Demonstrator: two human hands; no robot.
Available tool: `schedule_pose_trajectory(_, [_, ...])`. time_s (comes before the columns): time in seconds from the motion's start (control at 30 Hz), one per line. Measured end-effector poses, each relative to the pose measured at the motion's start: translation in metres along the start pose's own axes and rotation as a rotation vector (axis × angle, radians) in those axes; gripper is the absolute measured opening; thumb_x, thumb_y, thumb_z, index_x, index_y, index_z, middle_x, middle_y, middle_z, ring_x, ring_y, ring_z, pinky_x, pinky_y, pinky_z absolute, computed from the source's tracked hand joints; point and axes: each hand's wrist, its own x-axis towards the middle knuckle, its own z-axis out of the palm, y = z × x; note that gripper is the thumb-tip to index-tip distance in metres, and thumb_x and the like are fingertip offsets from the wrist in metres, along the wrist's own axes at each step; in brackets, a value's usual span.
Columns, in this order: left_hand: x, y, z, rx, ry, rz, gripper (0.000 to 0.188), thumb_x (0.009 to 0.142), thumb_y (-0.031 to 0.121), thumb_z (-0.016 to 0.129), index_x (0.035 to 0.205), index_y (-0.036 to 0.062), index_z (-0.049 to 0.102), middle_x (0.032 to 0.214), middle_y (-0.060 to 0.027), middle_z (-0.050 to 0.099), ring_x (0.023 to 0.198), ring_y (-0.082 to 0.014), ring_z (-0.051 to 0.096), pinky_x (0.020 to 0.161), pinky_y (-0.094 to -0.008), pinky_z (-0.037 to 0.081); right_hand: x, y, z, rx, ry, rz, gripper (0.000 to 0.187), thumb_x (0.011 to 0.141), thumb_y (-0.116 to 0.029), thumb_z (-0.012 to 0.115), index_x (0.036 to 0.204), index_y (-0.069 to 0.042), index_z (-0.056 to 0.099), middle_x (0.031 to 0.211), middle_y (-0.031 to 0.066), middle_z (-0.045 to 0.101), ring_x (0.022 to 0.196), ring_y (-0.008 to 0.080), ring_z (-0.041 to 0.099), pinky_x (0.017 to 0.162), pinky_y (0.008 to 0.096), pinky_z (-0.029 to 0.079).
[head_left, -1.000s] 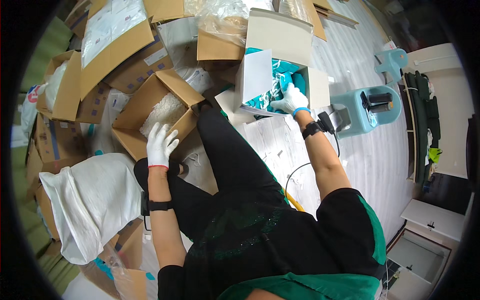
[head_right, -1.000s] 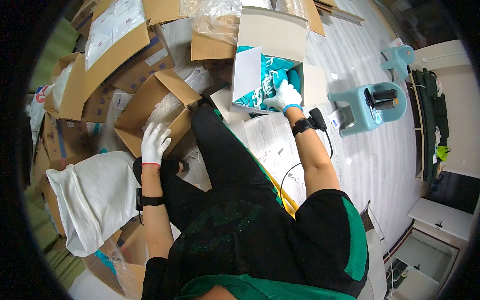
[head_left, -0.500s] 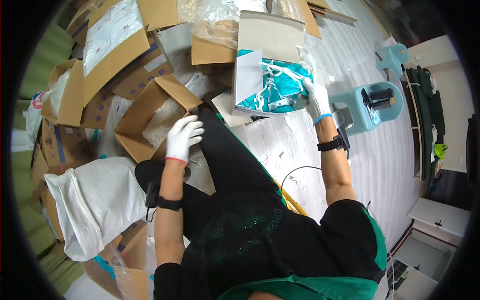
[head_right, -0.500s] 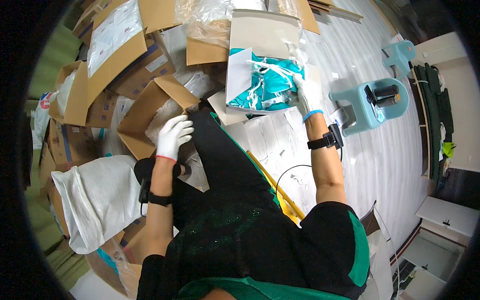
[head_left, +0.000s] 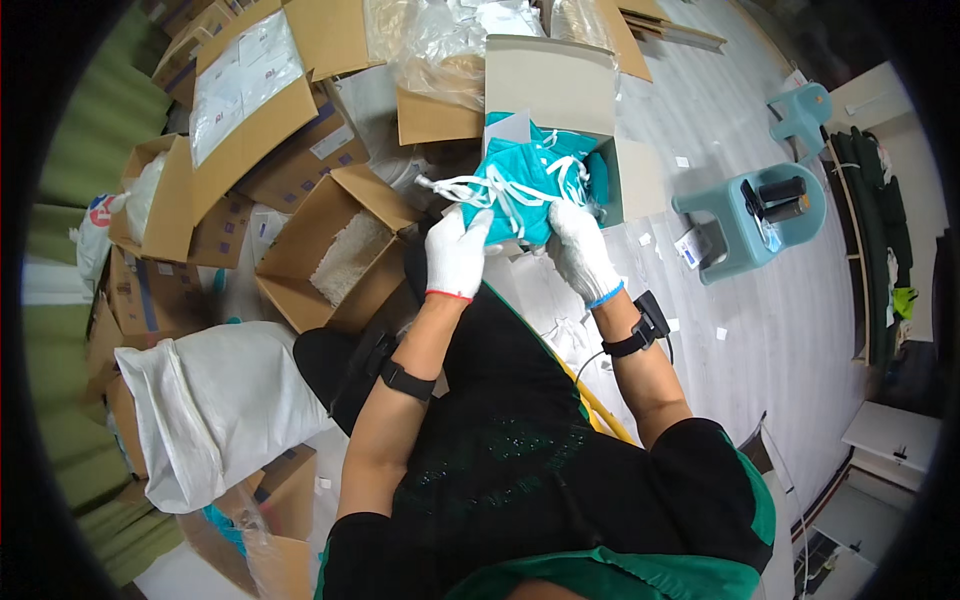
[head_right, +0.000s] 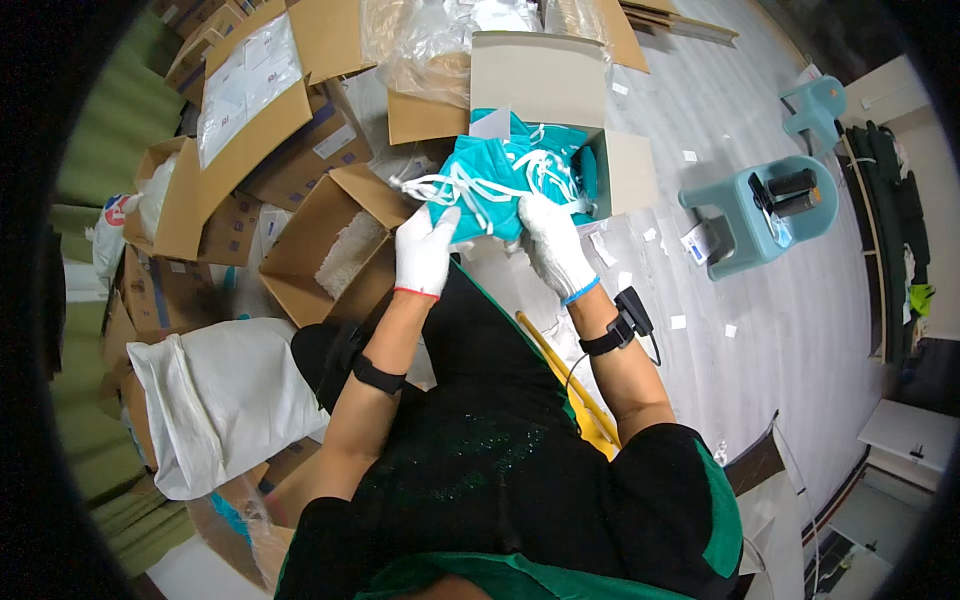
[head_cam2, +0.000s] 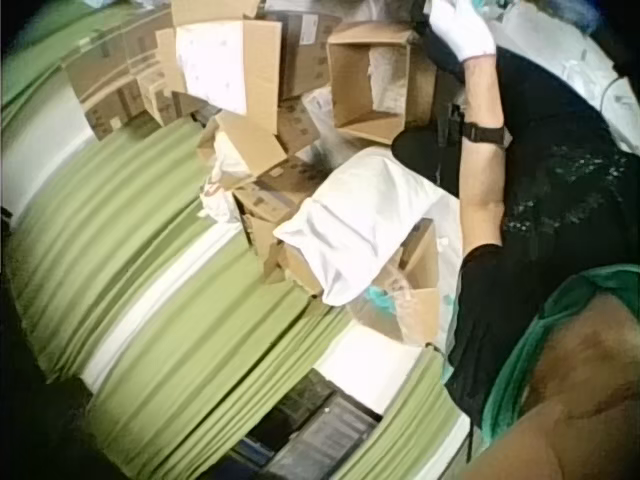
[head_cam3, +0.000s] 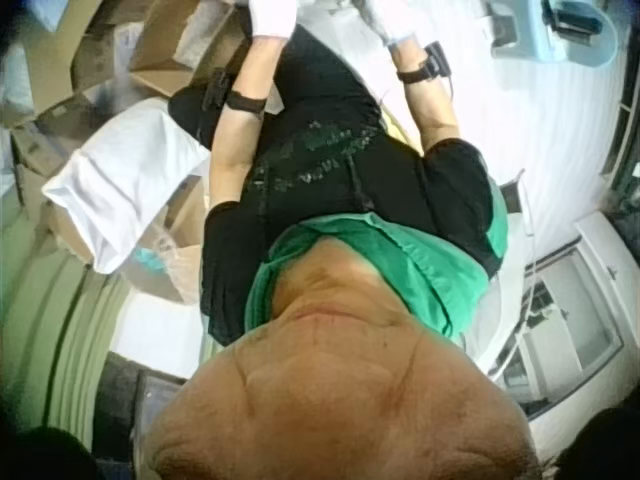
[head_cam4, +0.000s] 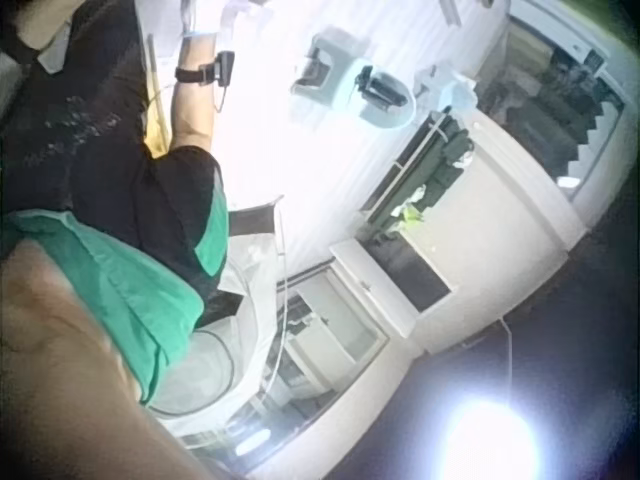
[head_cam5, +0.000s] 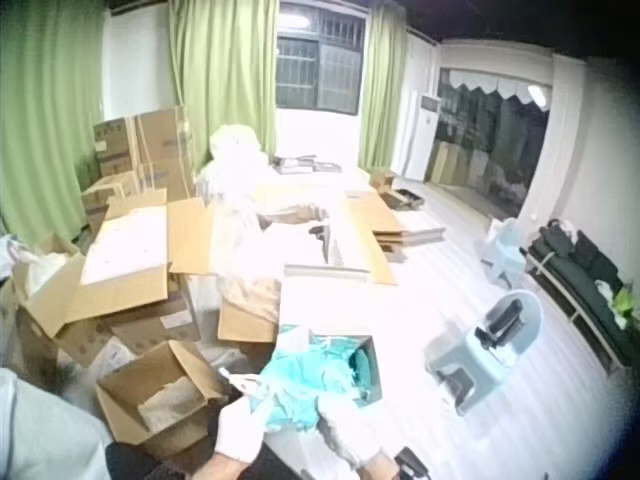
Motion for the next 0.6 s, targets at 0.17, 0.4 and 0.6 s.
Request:
schedule_pose_trajectory(0.17, [-0.001,0.03,-0.03,1.073,0.179,0.584,0.025,0.087,0.014,0.063,0.11,0.0033,0.064,0.093,-0.0126,0.068,0.079,-0.0299,0.065,0.066,-0.0383,0.051,0.013,0.0,-0.011,0.163,0.325,0.087,0.017,0.098,-0.026,0.058,0.102,-0.01,0.059,0.085,0.0044,0.062,0.068,0.0146,0.06,0.042,0.0249,0.04])
schedule_pose_trajectory(0.4, [0.024,0.071,-0.071,1.666,0.423,1.064,0.035,0.082,0.007,0.062,0.115,0.0169,0.068,0.102,-0.0019,0.069,0.093,-0.0233,0.065,0.074,-0.0331,0.048,0.009,0.002,-0.002,0.654,0.154,0.151,0.024,0.097,-0.025,0.059,0.115,-0.01,0.055,0.098,0.0075,0.065,0.078,0.0211,0.066,0.057,0.0283,0.052])
schedule_pose_trajectory(0.6, [0.014,0.067,-0.054,1.112,0.383,0.664,0.027,0.089,0.015,0.063,0.115,0.011,0.067,0.096,-0.007,0.071,0.085,-0.028,0.069,0.073,-0.0374,0.052,0.003,-0.005,0.047,0.643,0.06,0.17,0.023,0.094,-0.017,0.065,0.112,-0.008,0.055,0.098,0.0064,0.065,0.076,0.0183,0.065,0.057,0.0253,0.052])
